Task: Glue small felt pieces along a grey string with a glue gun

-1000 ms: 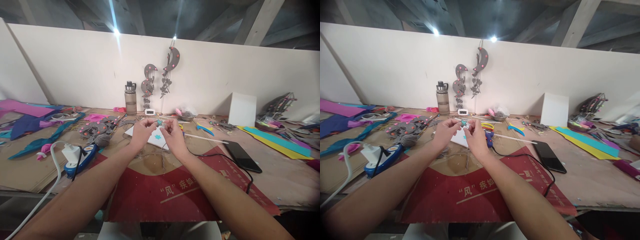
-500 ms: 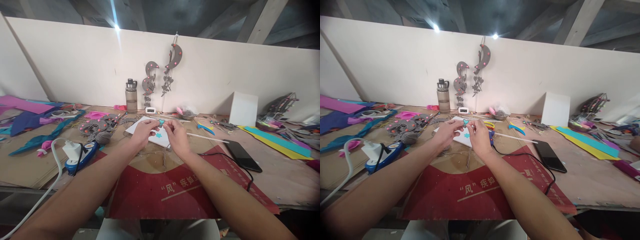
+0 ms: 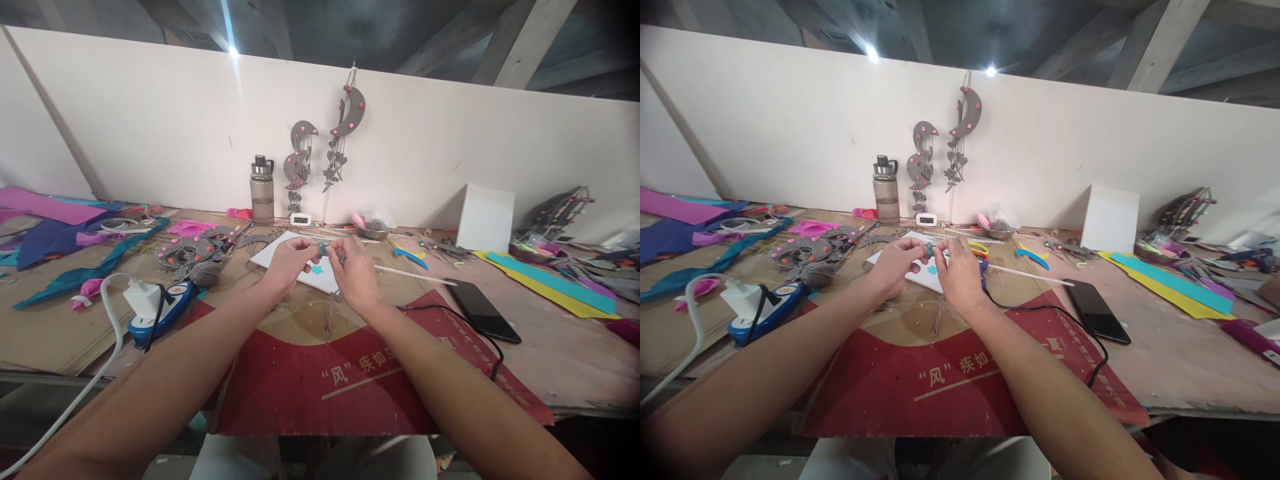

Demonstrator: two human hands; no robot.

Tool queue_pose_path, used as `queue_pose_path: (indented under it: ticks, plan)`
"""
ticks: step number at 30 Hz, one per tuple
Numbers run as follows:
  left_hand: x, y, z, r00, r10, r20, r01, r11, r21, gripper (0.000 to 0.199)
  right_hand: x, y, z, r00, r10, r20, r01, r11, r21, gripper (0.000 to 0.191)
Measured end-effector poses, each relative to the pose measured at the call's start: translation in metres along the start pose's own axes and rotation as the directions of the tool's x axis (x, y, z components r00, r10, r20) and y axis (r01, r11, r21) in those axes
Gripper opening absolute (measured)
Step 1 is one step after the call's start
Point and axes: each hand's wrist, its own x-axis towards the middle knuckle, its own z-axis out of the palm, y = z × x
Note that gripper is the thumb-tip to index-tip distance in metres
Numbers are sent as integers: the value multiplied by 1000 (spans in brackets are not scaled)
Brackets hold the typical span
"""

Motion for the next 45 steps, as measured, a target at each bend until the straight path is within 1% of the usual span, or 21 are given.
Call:
queue_pose_path:
  ticks: [5,14,19,24,28,31,34,36,38,40,43,45]
  plan:
    - [1,-2,-1,1000,14,21,-15,999,38,14,0,2,1,1000,-18,-5,17,999,-47,11]
    - [-2,1,-1,999,16,42,-20,995,95,12,0,7,1,1000,-19,-19,19,999,-35,9]
    - [-3,0,-2,994,67,81,-78,987,140,9,-1,8,1,1000,-6,-25,6,1000,-1,8]
    - [-2,-1,-4,992,72,102,-90,979,181,8,-1,9,0,1000,-3,17,2,1000,31,17]
    - [-1,2,-5,992,62,112,-87,969,232,9,-1,11,1,998,13,57,-15,999,41,20]
    - [-1,3,-5,992,64,109,-90,965,246,7,0,16,4,995,48,83,-57,992,114,20]
    - [0,3,-6,991,44,129,-76,965,252,8,0,23,8,982,129,139,-157,965,209,20]
    - [1,2,-7,990,3,142,-39,968,248,11,1,26,10,967,185,173,-225,942,249,22]
    - [3,1,-8,985,-44,164,9,978,207,15,1,29,12,952,236,196,-284,919,273,24]
    - [5,0,-9,976,-75,205,49,991,127,17,2,31,13,940,269,210,-324,899,296,26]
    - [6,-2,-9,964,-96,246,93,995,22,17,2,31,13,937,281,209,-337,886,318,28]
    - [7,-3,-9,962,-107,251,112,994,-3,17,2,31,13,941,279,194,-328,893,307,27]
